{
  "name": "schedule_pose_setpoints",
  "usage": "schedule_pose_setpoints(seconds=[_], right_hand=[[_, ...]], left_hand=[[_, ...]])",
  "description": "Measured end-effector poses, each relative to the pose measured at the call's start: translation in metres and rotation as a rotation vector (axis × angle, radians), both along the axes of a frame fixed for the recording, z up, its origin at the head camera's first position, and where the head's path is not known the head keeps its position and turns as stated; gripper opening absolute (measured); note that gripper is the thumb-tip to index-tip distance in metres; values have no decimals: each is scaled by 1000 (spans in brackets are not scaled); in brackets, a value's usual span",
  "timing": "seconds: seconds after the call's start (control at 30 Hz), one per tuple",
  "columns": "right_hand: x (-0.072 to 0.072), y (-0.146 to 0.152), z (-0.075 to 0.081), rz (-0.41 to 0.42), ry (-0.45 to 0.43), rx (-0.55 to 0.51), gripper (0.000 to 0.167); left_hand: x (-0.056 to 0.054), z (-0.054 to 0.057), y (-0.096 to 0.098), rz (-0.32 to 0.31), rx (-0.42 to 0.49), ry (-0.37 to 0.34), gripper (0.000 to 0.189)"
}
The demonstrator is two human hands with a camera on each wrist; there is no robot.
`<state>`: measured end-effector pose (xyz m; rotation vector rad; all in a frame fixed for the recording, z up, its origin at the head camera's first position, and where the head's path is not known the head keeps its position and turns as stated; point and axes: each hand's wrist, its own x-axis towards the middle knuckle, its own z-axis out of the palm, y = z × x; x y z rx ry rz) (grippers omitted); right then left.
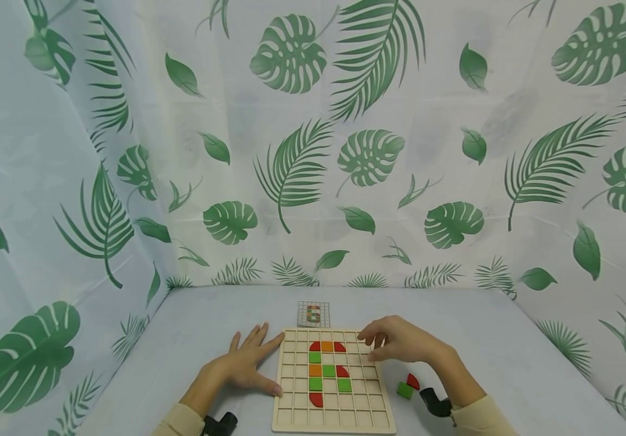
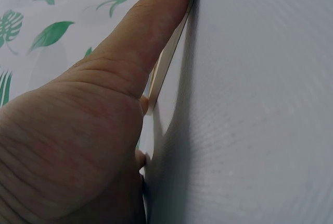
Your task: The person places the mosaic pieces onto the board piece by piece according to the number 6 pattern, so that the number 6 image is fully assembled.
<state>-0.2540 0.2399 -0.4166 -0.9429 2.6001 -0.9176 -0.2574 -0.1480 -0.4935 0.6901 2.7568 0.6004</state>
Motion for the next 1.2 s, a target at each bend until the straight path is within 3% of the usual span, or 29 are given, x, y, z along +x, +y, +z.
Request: schedule_pose_setpoints(seconds=[1.0,1.2], right_hand=[[-4,41,-10,-32,-60,10,35],[-1,45,-12,-39,-163,69,35]], left_hand=[[-3,-3,-1,-12,-2,-7,121],[-3,-2,-1,-11,-1,-9,121]])
